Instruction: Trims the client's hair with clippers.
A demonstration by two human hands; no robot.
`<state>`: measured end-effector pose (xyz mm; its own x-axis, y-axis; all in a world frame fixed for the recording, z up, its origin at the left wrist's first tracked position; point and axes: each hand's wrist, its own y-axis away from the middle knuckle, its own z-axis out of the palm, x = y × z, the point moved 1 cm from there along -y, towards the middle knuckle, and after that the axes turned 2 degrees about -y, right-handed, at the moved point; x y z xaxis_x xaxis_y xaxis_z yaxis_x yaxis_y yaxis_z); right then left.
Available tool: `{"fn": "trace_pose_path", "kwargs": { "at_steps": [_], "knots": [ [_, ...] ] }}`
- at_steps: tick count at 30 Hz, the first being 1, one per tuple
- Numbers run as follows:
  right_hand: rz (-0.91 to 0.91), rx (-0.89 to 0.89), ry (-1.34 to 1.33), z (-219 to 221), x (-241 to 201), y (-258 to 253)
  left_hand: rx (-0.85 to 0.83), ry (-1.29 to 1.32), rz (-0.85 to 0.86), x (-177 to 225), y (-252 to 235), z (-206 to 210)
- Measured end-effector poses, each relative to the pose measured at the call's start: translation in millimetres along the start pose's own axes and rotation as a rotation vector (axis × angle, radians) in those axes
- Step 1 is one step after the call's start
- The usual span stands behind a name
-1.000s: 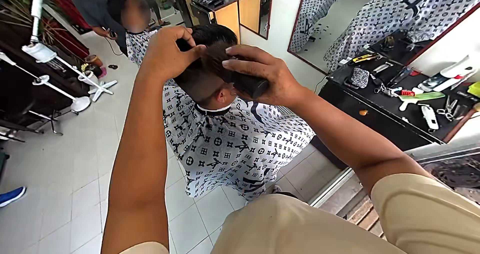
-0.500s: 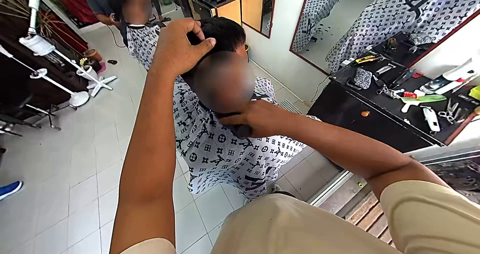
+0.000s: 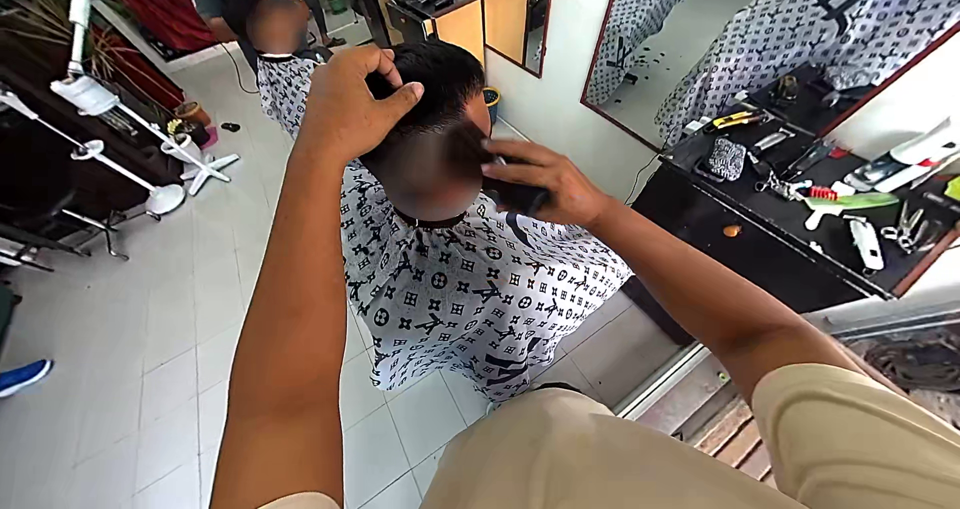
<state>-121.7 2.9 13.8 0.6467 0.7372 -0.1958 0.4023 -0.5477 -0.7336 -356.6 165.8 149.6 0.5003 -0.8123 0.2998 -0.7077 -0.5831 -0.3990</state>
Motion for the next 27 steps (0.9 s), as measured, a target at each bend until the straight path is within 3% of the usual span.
{"fn": "trace_pose_path", "kwargs": {
  "at_steps": [3,7,9,14,16,20,22,25,27],
  "knots": [
    [0.126,-0.218,-0.001,-12.1,12.7,38.9,-0.001,0.000,-0.009,-1.0,1.8,-3.0],
    [0.001,0.174,-0.156,-30.1,-13.0,-17.9,0.028,0.026,-0.006,-5.0,3.8,0.7],
    [-0.065,0.255,-0.237,-22.0,-0.8,-31.3,0.076,0.050,0.013,-5.7,3.1,3.8],
    [0.238,-0.080,-0.183,5.6,43.8,56.6,0.298,0.060,0.018,-4.7,30.3,1.2],
    [0.236,-0.038,-0.120,-3.2,26.6,51.1,0.439,0.106,0.014,-12.4,52.4,1.1],
    [0.045,0.286,-0.017,-2.3,-30.8,-21.4,0.658,0.249,-0.144,-40.2,106.4,29.5],
    [0.006,0.215,0.054,22.9,-43.5,-36.6,0.669,0.296,-0.284,-54.1,138.8,46.2],
    [0.084,-0.113,0.048,55.3,-65.0,-28.3,0.651,0.352,-0.438,-91.0,205.1,76.8],
    [0.087,-0.082,0.023,54.4,-81.2,-36.1,0.634,0.381,-0.546,-122.1,256.7,102.4]
  ]
}}
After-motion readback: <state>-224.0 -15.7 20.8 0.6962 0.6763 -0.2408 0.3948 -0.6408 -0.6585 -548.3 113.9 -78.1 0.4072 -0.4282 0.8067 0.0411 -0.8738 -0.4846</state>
